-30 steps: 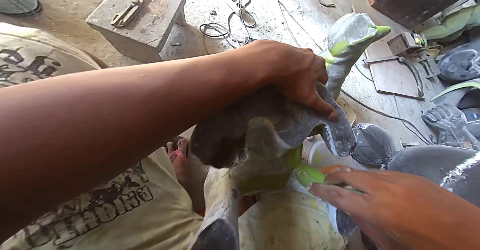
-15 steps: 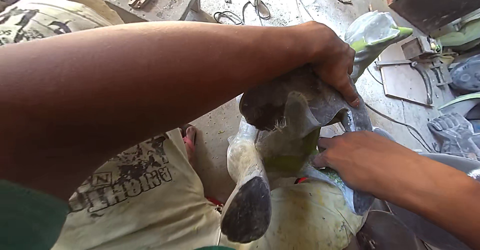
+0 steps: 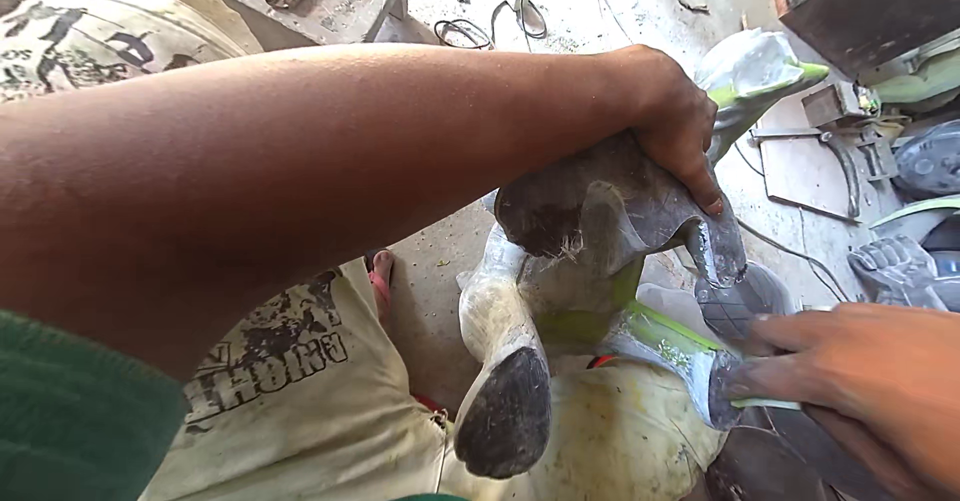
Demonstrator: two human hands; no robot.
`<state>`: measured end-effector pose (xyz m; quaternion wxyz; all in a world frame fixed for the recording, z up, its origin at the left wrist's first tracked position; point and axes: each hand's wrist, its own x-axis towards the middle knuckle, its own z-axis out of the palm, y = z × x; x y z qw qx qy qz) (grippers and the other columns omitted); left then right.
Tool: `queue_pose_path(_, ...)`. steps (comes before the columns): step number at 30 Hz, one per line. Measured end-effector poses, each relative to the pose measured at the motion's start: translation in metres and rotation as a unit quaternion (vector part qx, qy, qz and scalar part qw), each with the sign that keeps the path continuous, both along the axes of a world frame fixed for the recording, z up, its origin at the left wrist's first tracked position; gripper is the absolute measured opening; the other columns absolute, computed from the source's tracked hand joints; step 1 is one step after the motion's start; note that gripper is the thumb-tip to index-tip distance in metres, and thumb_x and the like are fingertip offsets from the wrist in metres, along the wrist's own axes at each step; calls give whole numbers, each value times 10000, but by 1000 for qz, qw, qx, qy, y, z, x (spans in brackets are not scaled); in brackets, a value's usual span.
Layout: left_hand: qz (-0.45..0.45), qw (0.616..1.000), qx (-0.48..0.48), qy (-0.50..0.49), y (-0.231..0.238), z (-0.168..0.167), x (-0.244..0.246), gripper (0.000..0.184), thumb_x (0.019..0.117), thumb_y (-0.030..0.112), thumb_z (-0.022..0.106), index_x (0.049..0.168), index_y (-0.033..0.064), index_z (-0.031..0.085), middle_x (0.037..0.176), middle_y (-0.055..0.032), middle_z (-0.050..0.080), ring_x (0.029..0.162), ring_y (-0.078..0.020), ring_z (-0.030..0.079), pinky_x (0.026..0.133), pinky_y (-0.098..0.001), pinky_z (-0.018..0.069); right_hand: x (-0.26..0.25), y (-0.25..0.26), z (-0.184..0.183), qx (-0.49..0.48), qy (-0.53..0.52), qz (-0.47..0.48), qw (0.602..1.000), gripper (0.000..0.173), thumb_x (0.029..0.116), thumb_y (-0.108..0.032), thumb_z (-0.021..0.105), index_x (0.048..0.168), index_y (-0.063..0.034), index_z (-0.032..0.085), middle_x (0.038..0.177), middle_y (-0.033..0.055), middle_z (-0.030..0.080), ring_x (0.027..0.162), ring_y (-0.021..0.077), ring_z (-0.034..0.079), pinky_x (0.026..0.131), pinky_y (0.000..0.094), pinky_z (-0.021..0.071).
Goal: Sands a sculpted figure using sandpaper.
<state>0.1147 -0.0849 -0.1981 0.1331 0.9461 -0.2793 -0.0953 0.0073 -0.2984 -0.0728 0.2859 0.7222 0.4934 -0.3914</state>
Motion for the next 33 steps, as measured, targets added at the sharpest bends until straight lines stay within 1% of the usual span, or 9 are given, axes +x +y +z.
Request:
queue_pose_path(2,-3,1000,-4,-1,1,-1,0,845,748,973,389,1211,347,718,1012,-28,728,1010,-248,687,810,-620,496,5,-14,15,46,7,-61,997,409,961,-95,541,1255,-301,736,1094,35,702,927,257,696,713,505,563)
queue_pose_path(8,-8,999,-26,19,0,-2,-1,805,769,941,441,1159,297,726,970,-36,721,977,-254,694,766,-624,517,5,-70,13,321,19,-168,932,410,963,-60,507,1301,-153,720,1246,79,714,1153,215,676,999,415,565)
queue_pose_path(10,-21,999,-40,17,0,-3,0,781,786,923,458,1103,263,732,928,-33,708,937,-238,692,747,-592,526,-5,-87,-6,427,4,-208,880,346,1001,-106,531,1299,-96,708,1256,95,712,1172,197,669,1021,384,557)
queue_pose_path(13,-34,998,-51,32,-3,-1,-1,772,820,880,493,1182,241,730,1002,-45,722,993,-230,690,817,-569,533,-35,-98,-36,526,-18,-289,799,341,1063,-203,544,1369,-93,648,1264,58,713,1157,121,671,1005,339,565)
queue_pose_path(17,-46,997,-53,34,-5,0,0,699,859,837,503,1095,222,736,922,-33,704,914,-214,683,771,-535,531,-76,-100,-76,654,41,-351,669,276,1058,-223,571,1313,-215,676,1246,-70,724,1146,86,685,1000,300,578)
queue_pose_path(21,-61,996,-58,30,-6,-3,9,650,882,812,502,1015,219,732,859,-9,690,850,-173,677,736,-489,534,-105,-99,-120,736,53,-402,542,256,1051,-220,578,1278,-214,696,1220,-54,734,1138,112,689,1001,305,572)
queue_pose_path(23,-57,996,-51,36,-7,0,12,659,882,814,501,1073,234,748,926,-15,714,908,-177,684,791,-499,539,-116,-99,-137,757,66,-416,500,250,1050,-206,574,1264,-186,701,1209,-15,737,1135,145,695,998,331,577)
queue_pose_path(27,-70,996,-42,45,-20,-1,28,665,863,835,501,1128,281,756,959,-9,732,940,-169,696,819,-499,547,-133,-94,-155,767,76,-406,491,249,1060,-203,556,1256,-161,704,1215,-2,732,1146,147,689,999,324,576)
queue_pose_path(33,-147,987,-48,37,-54,2,48,666,865,800,555,1062,206,783,919,-15,739,910,-153,692,809,-468,542,-153,-83,-171,764,67,-373,522,246,1052,-201,544,1177,-58,699,1180,97,720,1144,202,691,999,391,587)
